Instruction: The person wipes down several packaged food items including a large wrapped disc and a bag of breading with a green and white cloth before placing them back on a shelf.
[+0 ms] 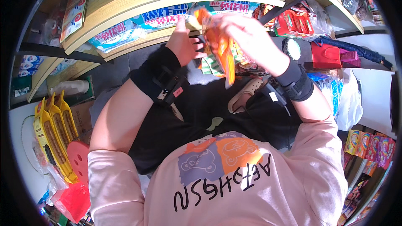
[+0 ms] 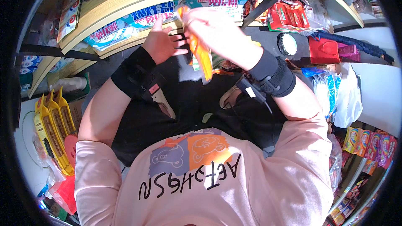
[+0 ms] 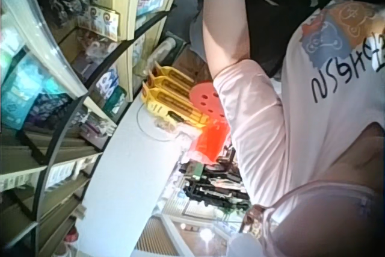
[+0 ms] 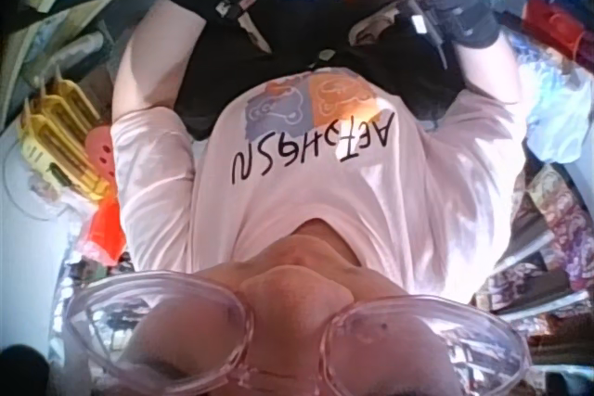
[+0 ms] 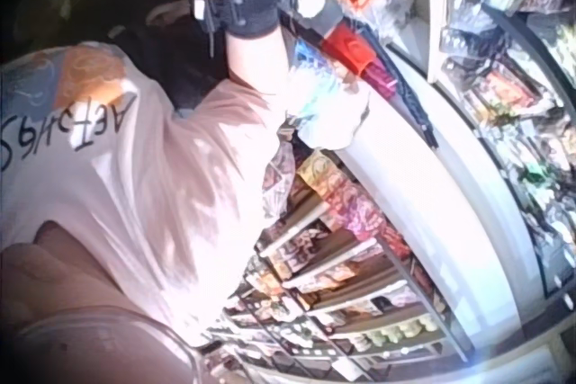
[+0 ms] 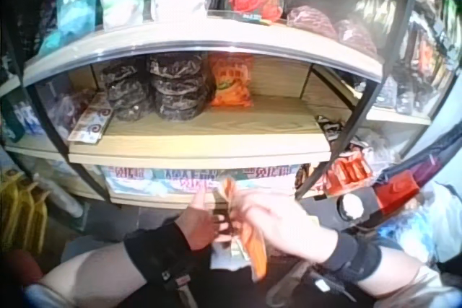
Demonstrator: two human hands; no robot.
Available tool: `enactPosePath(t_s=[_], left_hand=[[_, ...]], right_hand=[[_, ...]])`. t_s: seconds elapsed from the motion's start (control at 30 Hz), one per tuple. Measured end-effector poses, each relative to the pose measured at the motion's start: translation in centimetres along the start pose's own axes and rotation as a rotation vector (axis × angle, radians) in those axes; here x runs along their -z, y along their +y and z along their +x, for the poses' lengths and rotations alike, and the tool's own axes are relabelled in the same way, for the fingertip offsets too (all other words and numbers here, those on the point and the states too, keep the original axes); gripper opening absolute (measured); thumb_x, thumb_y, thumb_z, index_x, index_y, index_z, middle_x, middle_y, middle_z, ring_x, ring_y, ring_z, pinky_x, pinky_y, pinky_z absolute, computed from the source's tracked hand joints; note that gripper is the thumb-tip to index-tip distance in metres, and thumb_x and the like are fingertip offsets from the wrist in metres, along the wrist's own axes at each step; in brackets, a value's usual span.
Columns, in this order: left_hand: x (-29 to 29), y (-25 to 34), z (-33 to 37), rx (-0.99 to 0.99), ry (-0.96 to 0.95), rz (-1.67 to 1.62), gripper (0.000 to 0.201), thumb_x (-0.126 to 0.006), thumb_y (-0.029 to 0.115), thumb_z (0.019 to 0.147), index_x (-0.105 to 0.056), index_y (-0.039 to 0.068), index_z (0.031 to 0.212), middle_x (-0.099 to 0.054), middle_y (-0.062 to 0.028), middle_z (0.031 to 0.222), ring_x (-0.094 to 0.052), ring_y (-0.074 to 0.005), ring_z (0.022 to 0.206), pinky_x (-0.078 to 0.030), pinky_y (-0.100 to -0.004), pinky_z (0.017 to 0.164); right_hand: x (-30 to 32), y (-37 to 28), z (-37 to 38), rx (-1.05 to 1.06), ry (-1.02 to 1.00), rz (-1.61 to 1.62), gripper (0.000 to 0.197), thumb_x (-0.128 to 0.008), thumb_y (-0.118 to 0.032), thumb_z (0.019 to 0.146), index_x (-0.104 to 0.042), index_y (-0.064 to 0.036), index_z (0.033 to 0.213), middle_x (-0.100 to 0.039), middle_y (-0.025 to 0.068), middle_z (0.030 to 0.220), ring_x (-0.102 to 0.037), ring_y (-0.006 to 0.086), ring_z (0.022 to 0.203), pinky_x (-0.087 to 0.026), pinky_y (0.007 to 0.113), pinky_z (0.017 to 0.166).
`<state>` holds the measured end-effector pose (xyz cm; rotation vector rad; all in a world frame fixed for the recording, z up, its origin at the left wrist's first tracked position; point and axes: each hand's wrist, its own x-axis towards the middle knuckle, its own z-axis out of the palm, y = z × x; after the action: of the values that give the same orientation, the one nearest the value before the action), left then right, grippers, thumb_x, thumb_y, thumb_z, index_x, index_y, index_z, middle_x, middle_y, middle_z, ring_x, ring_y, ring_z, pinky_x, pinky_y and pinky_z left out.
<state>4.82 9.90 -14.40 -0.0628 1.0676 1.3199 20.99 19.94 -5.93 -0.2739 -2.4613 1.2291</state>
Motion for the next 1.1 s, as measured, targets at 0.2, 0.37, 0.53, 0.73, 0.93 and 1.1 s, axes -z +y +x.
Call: enactPosePath(t_s=[0.2, 0.37, 0.53, 0.73, 0.93, 1.1], left_hand=[[-2.0, -4.1, -3.8, -0.011, -0.404, -0.097, 0.070, -0.024, 0.061, 0.094, -0.034, 0.008, 0.138, -0.043, -0.0173, 0.133, -0.047, -0.0324, 0.122, -0.042, -0.0502, 0.097], [-1.9, -5.7, -7.4, 0.044, -0.558, 0.034, 0.067, -0.027, 0.058, 0.095, -0.033, 0.008, 0.140, -0.044, -0.0181, 0.134, -0.048, -0.0322, 0.121, -0.042, -0.0489, 0.100], [0.9, -3.2, -9.1, 0.017, -0.627, 0.163, 0.064, -0.029, 0.055, 0.097, -0.031, 0.009, 0.141, -0.044, -0.0188, 0.134, -0.050, -0.0319, 0.120, -0.041, -0.0475, 0.102], [2.3, -1.9, -8.0, 0.181, -0.494, -0.297, 0.063, -0.046, 0.044, 0.094, -0.029, 0.009, 0.143, -0.038, -0.0190, 0.140, -0.043, -0.0330, 0.127, -0.041, -0.0476, 0.102], [3.2, -0.5, -8.7, 0.069, -0.457, -0.281, 0.062, -0.050, 0.040, 0.093, -0.030, 0.009, 0.143, -0.039, -0.0186, 0.139, -0.046, -0.0332, 0.123, -0.045, -0.0471, 0.097], [4.1, 0.0, -9.8, 0.012, -0.443, -0.265, 0.062, -0.050, 0.040, 0.093, -0.030, 0.009, 0.143, -0.039, -0.0186, 0.139, -0.046, -0.0332, 0.122, -0.045, -0.0470, 0.097]], right_hand=[[-1.7, -5.4, -1.7, 0.332, -0.107, -0.114, 0.012, -0.054, -0.012, 0.078, -0.049, -0.0014, 0.076, -0.053, 0.0141, 0.085, -0.055, 0.0332, 0.066, -0.046, 0.036, 0.060], [-2.0, -6.8, -3.0, 0.466, -0.133, -0.111, 0.009, -0.063, -0.006, 0.074, -0.057, -0.0049, 0.081, -0.058, 0.0178, 0.118, -0.063, 0.0330, 0.088, -0.052, 0.039, 0.073], [-0.2, -2.0, -1.7, 0.634, 0.025, -0.351, 0.023, -0.066, -0.019, 0.076, -0.063, -0.0070, 0.096, -0.061, 0.0117, 0.107, -0.060, 0.0287, 0.096, -0.051, 0.039, 0.081], [2.9, 15.9, -0.2, 0.190, 0.146, -0.780, 0.016, -0.050, -0.019, 0.087, -0.054, -0.0042, 0.094, -0.061, 0.0160, 0.080, -0.062, 0.0318, 0.077, -0.049, 0.043, 0.068], [-7.0, 26.5, -6.2, -0.486, -0.500, -1.011, 0.027, -0.048, -0.014, 0.085, -0.059, -0.0040, 0.108, -0.065, 0.0147, 0.105, -0.064, 0.0296, 0.095, -0.051, 0.045, 0.080], [-14.4, 28.1, -7.8, -0.630, -0.476, -0.938, 0.042, -0.057, -0.031, 0.086, -0.051, -0.0106, 0.122, -0.054, 0.0104, 0.126, -0.047, 0.0309, 0.123, -0.037, 0.051, 0.099]])
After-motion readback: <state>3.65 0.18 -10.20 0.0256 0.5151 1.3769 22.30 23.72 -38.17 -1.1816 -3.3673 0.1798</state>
